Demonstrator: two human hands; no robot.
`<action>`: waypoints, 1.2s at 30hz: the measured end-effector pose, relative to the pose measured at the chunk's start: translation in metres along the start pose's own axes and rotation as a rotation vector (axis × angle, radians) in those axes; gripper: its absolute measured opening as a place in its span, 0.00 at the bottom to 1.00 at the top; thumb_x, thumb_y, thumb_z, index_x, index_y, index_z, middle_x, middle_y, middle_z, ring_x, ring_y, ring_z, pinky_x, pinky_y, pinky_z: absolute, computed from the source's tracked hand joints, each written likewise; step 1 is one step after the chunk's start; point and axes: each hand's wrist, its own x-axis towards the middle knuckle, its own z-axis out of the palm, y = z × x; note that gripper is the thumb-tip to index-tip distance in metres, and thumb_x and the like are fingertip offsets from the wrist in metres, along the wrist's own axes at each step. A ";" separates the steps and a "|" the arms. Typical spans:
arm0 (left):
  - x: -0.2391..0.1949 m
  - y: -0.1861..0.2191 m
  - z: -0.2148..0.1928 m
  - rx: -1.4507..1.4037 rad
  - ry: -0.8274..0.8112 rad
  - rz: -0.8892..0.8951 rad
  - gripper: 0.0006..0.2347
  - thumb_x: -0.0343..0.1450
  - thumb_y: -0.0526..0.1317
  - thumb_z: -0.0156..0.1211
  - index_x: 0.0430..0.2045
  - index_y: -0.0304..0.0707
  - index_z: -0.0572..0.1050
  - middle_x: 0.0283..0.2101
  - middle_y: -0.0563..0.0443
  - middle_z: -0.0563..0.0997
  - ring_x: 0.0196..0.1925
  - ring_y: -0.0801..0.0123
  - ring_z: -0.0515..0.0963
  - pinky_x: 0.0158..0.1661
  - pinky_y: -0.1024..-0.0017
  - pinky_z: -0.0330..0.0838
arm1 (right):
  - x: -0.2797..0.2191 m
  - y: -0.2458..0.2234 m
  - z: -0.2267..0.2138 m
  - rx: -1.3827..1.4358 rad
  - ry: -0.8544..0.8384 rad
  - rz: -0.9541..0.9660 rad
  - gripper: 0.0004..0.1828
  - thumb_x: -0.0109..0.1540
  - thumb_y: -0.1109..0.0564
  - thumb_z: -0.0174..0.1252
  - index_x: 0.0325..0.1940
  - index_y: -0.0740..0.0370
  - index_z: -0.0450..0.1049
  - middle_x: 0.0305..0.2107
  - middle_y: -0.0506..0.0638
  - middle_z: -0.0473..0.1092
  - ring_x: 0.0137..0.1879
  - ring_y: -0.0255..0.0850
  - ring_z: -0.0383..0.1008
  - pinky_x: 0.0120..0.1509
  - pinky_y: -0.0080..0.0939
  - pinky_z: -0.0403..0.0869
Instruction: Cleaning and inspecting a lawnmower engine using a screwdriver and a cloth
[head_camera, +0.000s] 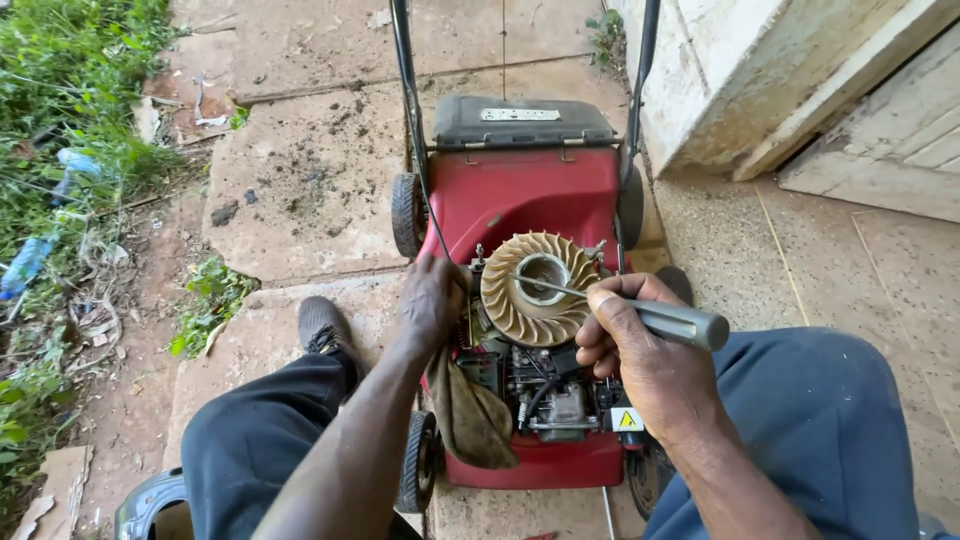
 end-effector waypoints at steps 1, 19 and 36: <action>-0.002 0.007 0.003 -0.046 0.103 -0.189 0.02 0.68 0.42 0.59 0.28 0.55 0.73 0.37 0.49 0.72 0.39 0.46 0.79 0.41 0.52 0.77 | 0.001 0.000 -0.001 0.005 0.003 0.005 0.10 0.69 0.56 0.60 0.49 0.67 0.76 0.22 0.63 0.78 0.26 0.45 0.82 0.26 0.37 0.79; 0.023 0.074 -0.024 -0.107 -0.023 -0.459 0.11 0.80 0.47 0.54 0.49 0.46 0.79 0.51 0.48 0.80 0.53 0.56 0.78 0.55 0.54 0.71 | -0.001 -0.002 0.000 0.052 -0.044 0.035 0.10 0.68 0.59 0.60 0.49 0.68 0.77 0.23 0.56 0.76 0.24 0.41 0.76 0.24 0.36 0.71; 0.031 0.050 -0.026 -0.031 -0.198 -0.286 0.07 0.71 0.42 0.65 0.38 0.54 0.88 0.48 0.64 0.88 0.53 0.66 0.75 0.58 0.60 0.62 | 0.003 -0.005 -0.015 0.046 0.012 0.056 0.11 0.69 0.58 0.58 0.51 0.68 0.75 0.25 0.57 0.76 0.26 0.42 0.76 0.26 0.38 0.70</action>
